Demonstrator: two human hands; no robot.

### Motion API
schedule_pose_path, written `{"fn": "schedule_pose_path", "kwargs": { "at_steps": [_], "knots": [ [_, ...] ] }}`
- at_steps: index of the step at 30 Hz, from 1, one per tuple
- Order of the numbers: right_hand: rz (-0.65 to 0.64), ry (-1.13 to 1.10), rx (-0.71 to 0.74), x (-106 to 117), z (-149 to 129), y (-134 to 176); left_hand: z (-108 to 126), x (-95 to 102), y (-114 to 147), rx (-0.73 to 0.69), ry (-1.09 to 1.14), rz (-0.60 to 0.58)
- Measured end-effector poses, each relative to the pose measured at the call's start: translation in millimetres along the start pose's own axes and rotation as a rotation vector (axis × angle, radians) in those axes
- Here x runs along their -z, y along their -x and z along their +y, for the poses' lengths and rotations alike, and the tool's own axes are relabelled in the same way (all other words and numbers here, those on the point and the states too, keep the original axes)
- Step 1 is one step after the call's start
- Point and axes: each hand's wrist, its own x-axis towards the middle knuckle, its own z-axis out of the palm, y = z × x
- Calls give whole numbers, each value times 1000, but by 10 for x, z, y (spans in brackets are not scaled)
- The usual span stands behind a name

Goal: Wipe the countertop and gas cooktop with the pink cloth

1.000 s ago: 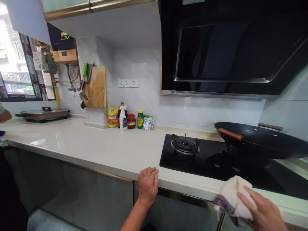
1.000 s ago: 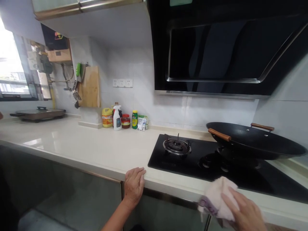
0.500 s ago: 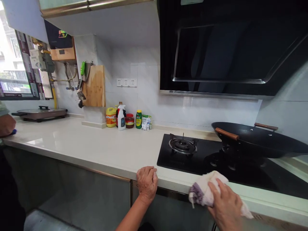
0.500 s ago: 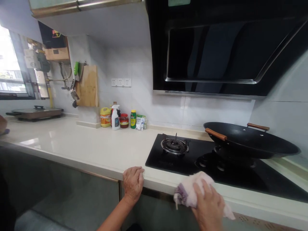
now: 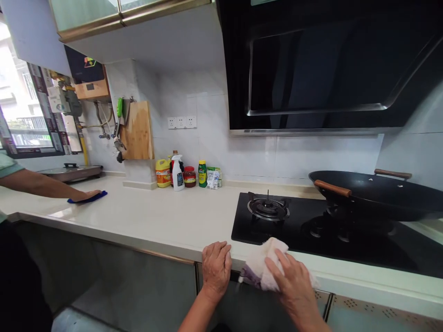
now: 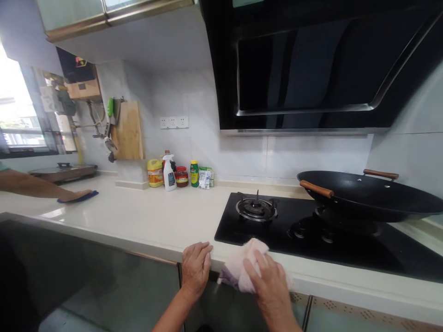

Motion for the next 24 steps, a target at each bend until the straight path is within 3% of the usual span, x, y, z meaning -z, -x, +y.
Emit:
{"fn": "schedule_pose_path", "kwargs": {
  "at_steps": [8, 12, 17, 24],
  "knots": [
    [-109, 155, -78, 346, 1614, 1033, 51, -19, -11, 55, 27, 23],
    [-123, 126, -89, 413, 1978, 1172, 75, -35, -10, 76, 52, 23],
    [-215, 0, -254, 404, 1773, 881, 92, -78, -15, 97, 40, 68],
    [-144, -103, -284, 178, 625, 55, 96, -95, -13, 109, 32, 62]
  ]
}}
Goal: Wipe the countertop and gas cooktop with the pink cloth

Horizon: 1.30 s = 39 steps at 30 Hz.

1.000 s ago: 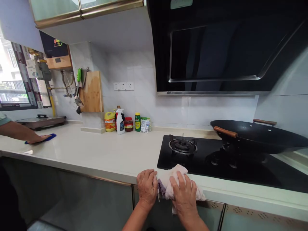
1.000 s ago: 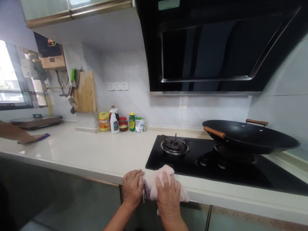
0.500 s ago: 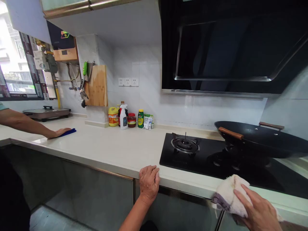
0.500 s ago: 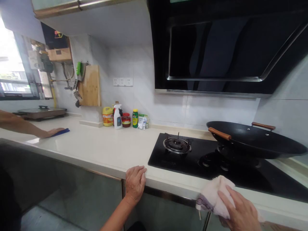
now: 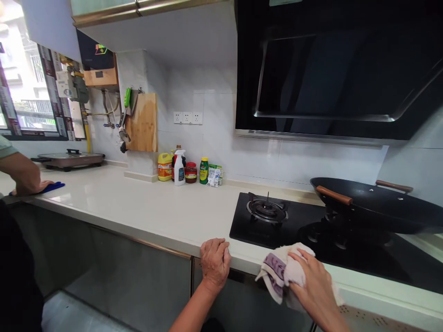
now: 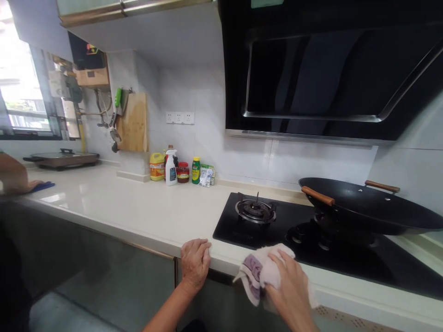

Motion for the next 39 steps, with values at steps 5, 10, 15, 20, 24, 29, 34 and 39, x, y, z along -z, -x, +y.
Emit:
{"fn": "schedule_pose_path", "kwargs": {
  "at_steps": [5, 10, 15, 20, 24, 29, 34, 39],
  "knots": [
    [-33, -124, 37, -209, -699, -419, -17, 2, 15, -17, -6, 1],
    [-198, -108, -121, -389, -682, -913, -3, 34, 5, -24, 31, -9],
    [-247, -58, -224, -433, -473, -1326, 23, 54, -3, 1, 43, -15],
    [-303, 32, -392, -464, -616, -1546, 18, 37, 10, 26, 27, -32],
    [-446, -2, -292, -511, -963, -1498, 15, 29, 12, 53, 1, -81],
    [-568, -101, -34, -397, -1099, -1246, 5, 53, 13, 42, 26, -136],
    [-677, -270, 114, -126, -679, -1086, 26, 148, -156, 280, 210, 1],
    [-551, -189, 23, 18, -42, -835, 311, 111, -461, 265, 236, -161]
  ]
}}
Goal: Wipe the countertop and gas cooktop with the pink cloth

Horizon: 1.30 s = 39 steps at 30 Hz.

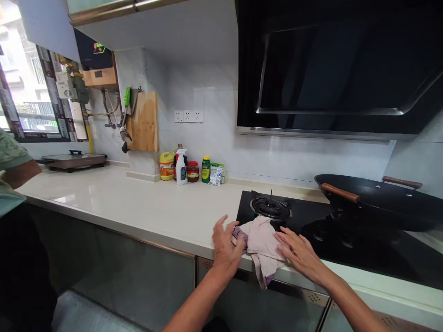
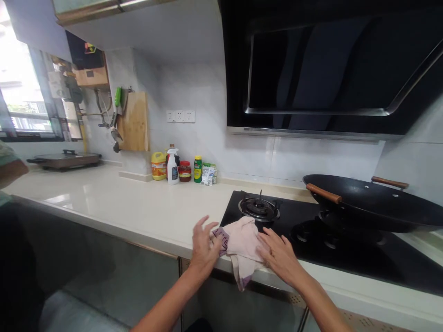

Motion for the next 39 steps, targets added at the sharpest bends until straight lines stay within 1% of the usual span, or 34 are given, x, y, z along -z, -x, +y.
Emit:
{"fn": "schedule_pose_path", "kwargs": {
  "at_steps": [2, 4, 5, 7, 9, 11, 13, 16, 19, 21, 24, 26, 28, 31, 34, 36, 39],
  "knots": [
    [42, 86, -69, -8, 291, 142, 151, -143, -59, -103, -73, -262],
    [58, 168, -146, -24, 545, 280, 275, -301, -112, -126, -157, -503],
    [56, 191, -181, -32, 638, 343, 324, -368, -143, -110, -197, -594],
    [29, 200, -233, -40, 742, 442, 396, -457, -219, -58, -259, -726],
    [-13, 191, -265, -32, 755, 486, 436, -487, -306, -19, -293, -826],
    [-48, 185, -282, -7, 733, 466, 446, -494, -393, -1, -297, -908],
    [-46, 179, -283, 22, 723, 399, 438, -520, -482, 3, -288, -966],
    [30, 211, -259, 19, 745, 286, 409, -649, -643, 17, -290, -1002],
    [111, 258, -234, -57, 767, 249, 363, -877, -833, 35, -314, -1004],
    [135, 264, -231, -118, 769, 277, 315, -1044, -946, 23, -332, -964],
    [160, 259, -226, -160, 764, 341, 233, -1247, -1052, -18, -364, -854],
    [175, 249, -217, -145, 756, 367, 192, -1328, -1081, -36, -386, -803],
    [184, 235, -216, -109, 741, 373, 171, -1364, -1087, -40, -399, -784],
    [173, 214, -236, -49, 713, 362, 178, -1354, -1069, -56, -406, -777],
    [158, 203, -242, -18, 695, 358, 210, -1255, -1026, -82, -404, -779],
    [161, 202, -235, -18, 698, 366, 226, -1113, -982, -103, -380, -791],
    [178, 196, -228, -43, 723, 380, 203, -779, -904, -135, -319, -824]
  ]
}}
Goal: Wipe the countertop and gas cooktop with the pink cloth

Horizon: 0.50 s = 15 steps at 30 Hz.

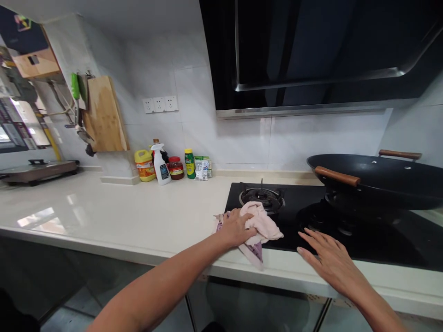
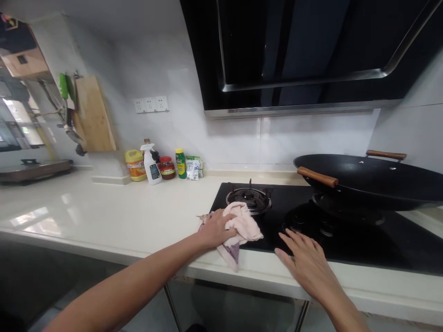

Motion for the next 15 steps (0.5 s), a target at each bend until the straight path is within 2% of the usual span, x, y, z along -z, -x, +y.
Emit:
{"fn": "schedule_pose_path", "kwargs": {
  "at_steps": [4, 7, 10, 13, 15],
  "knots": [
    [17, -12, -9, -52, 34, -1, -221, 203, 381, -30, 10, 12],
    [21, -19, -4, -66, 47, 0, -374, 270, 462, -40, -62, 83],
    [30, -17, 8, -56, 46, 8, -424, 248, 355, 6, -33, 15],
    [28, -13, 4, -47, 41, 14, -393, 187, 157, 91, 0, -110],
    [24, -11, 1, -47, 40, 13, -386, 150, 4, 149, 1, -144]
  ]
}}
